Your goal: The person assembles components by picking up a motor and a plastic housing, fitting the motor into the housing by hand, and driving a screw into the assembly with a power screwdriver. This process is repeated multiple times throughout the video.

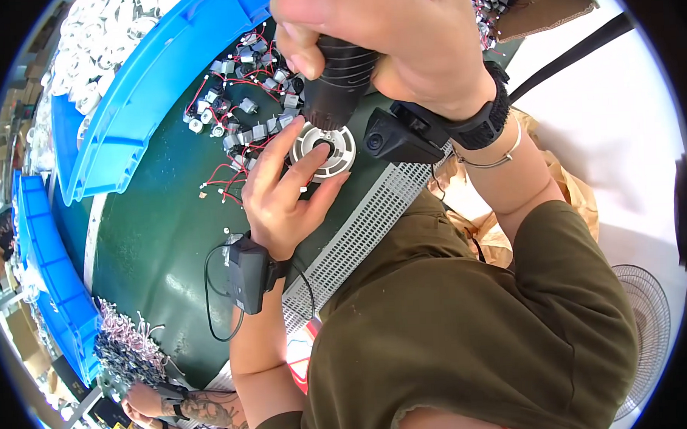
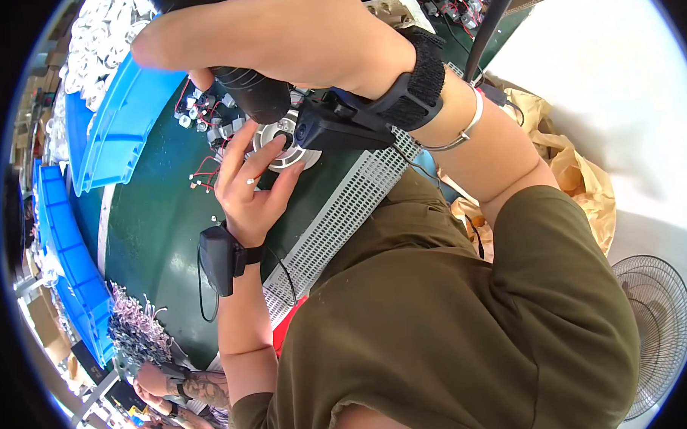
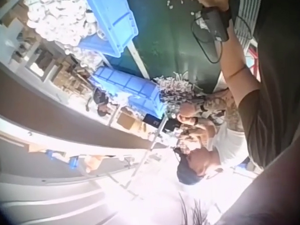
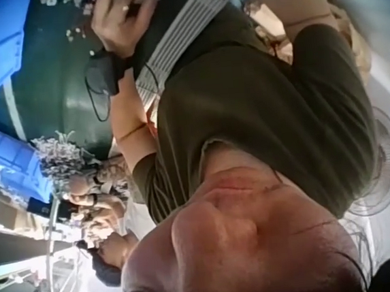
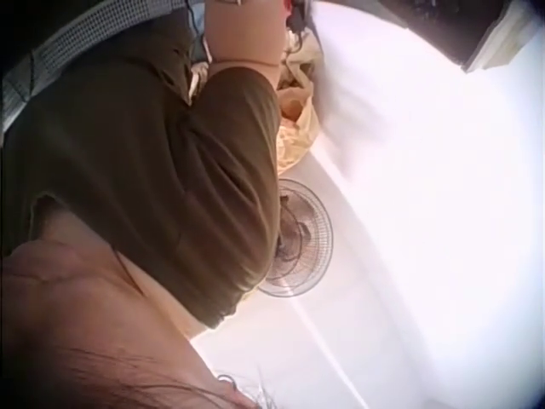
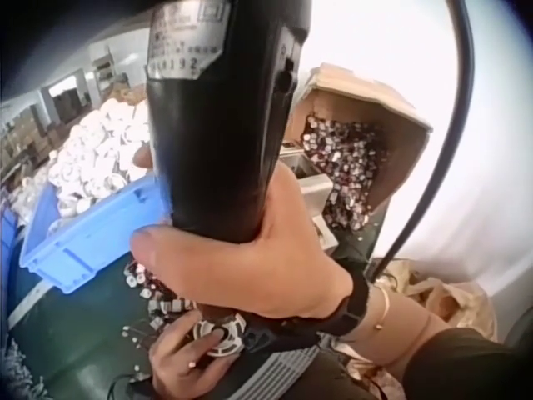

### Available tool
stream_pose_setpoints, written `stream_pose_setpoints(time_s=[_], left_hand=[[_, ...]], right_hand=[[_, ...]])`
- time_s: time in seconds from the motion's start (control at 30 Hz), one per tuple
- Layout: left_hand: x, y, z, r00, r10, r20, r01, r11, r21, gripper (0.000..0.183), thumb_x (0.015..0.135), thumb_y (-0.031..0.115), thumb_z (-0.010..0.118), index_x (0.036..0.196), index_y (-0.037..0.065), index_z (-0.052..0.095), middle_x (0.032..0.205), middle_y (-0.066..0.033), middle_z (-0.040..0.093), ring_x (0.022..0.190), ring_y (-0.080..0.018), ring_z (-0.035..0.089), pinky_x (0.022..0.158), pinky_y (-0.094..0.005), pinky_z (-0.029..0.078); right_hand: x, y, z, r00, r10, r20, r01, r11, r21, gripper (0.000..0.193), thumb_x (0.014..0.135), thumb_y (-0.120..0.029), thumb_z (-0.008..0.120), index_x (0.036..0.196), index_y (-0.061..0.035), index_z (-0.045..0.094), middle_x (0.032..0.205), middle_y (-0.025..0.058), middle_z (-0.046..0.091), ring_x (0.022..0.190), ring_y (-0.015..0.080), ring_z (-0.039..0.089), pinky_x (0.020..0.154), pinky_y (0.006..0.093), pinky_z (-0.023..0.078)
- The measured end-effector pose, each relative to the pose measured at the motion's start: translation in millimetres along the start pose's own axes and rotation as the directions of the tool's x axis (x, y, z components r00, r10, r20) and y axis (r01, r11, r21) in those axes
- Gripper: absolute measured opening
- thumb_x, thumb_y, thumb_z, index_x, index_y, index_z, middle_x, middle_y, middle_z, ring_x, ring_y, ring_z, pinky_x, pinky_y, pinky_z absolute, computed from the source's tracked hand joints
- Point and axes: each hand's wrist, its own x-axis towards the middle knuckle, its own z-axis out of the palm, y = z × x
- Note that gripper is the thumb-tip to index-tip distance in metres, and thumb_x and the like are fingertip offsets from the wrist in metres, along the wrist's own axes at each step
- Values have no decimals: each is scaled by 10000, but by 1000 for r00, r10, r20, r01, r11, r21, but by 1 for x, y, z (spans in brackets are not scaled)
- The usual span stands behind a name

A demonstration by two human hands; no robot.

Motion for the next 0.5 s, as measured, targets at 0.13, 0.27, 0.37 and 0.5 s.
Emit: stream_pose_setpoints(time_s=[0.13, 0.27, 0.37, 0.5], left_hand=[[-1, 3, 0, 1000, -7, -3, 7, 1000, -5, 362, 567, 113, 817, 894, 57, 672, 1122, -173, 587, 895, -295, 628, 719, -347, 529], [-2, 3, 1, 1000, -10, -3, 10, 1000, 0, 359, 566, 114, 818, 890, 56, 674, 1121, -172, 588, 900, -295, 626, 723, -348, 528], [0, -1, 3, 1000, -14, -5, 14, 1000, -5, 358, 567, 113, 817, 891, 57, 675, 1123, -170, 587, 902, -294, 626, 726, -348, 528], [7, -5, 5, 1000, -22, 4, 22, 1000, -17, 359, 568, 112, 816, 896, 59, 678, 1129, -172, 584, 913, -294, 624, 730, -346, 527]], right_hand=[[-4, -12, 4, 993, 117, -4, -115, 982, 150, 433, 704, -8, 697, 1087, 48, 503, 643, -19, 545, 555, 52, 510, 509, 216, 389], [-3, -12, 3, 990, 137, 18, -138, 974, 181, 458, 698, -4, 695, 1104, 58, 492, 660, -20, 554, 577, 50, 522, 535, 207, 394], [0, -7, 0, 990, 138, 0, -138, 990, 38, 468, 692, -10, 697, 1108, 56, 493, 660, -23, 555, 576, 51, 521, 546, 207, 397], [4, -3, -3, 996, 83, -10, -83, 997, -1, 443, 702, -28, 692, 1096, 50, 506, 685, -21, 559, 592, 55, 523, 563, 215, 409]])
